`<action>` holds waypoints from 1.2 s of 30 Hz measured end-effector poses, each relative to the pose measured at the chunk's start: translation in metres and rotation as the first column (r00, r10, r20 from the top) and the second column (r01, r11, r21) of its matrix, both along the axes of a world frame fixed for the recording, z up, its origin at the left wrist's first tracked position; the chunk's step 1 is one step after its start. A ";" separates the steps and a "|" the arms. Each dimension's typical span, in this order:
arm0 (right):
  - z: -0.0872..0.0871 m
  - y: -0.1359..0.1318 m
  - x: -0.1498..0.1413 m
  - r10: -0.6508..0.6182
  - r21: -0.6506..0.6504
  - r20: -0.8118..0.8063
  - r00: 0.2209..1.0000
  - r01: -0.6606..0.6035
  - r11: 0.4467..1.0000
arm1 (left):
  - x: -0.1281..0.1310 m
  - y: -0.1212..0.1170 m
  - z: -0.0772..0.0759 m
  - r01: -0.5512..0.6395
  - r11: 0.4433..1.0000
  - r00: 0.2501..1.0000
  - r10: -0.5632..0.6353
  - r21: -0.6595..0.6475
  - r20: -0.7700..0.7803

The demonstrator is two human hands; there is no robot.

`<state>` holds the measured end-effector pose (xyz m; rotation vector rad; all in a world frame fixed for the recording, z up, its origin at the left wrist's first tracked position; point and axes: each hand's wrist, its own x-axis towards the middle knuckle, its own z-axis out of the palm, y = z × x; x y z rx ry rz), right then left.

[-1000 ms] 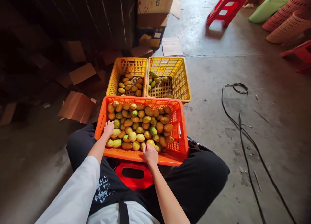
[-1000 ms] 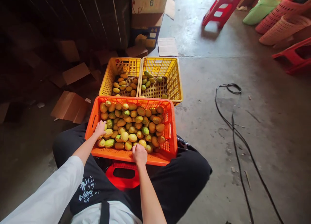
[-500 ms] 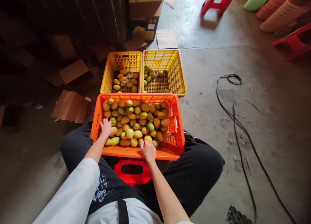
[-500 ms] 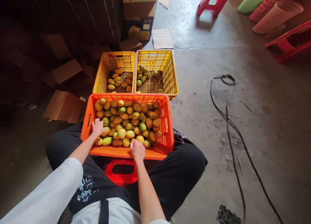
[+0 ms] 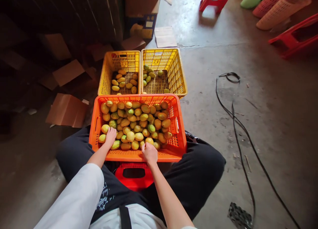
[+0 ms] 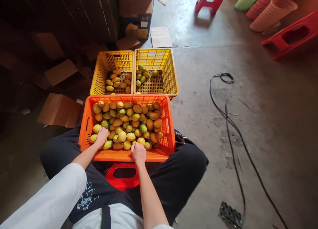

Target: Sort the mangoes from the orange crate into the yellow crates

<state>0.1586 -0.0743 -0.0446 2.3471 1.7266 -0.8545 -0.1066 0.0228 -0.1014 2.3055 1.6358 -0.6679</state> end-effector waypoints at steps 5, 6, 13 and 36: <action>0.001 0.001 0.001 0.008 -0.010 -0.012 1.000 -0.008 1.000 | 0.000 0.008 0.004 -0.006 1.000 0.999 0.006 -0.017 0.037; 0.002 0.001 0.001 0.008 -0.012 -0.014 1.000 -0.008 1.000 | 0.000 0.008 0.005 -0.025 1.000 0.997 0.026 -0.010 0.070; 0.000 0.002 0.000 -0.047 -0.060 -0.013 0.999 0.046 0.997 | 0.024 0.009 0.017 -0.219 0.975 0.946 0.218 -0.020 0.239; -0.064 0.095 0.043 0.004 0.006 0.062 0.998 -0.004 1.000 | 0.058 -0.021 0.131 -0.136 0.089 -0.608 0.779 -0.987 0.154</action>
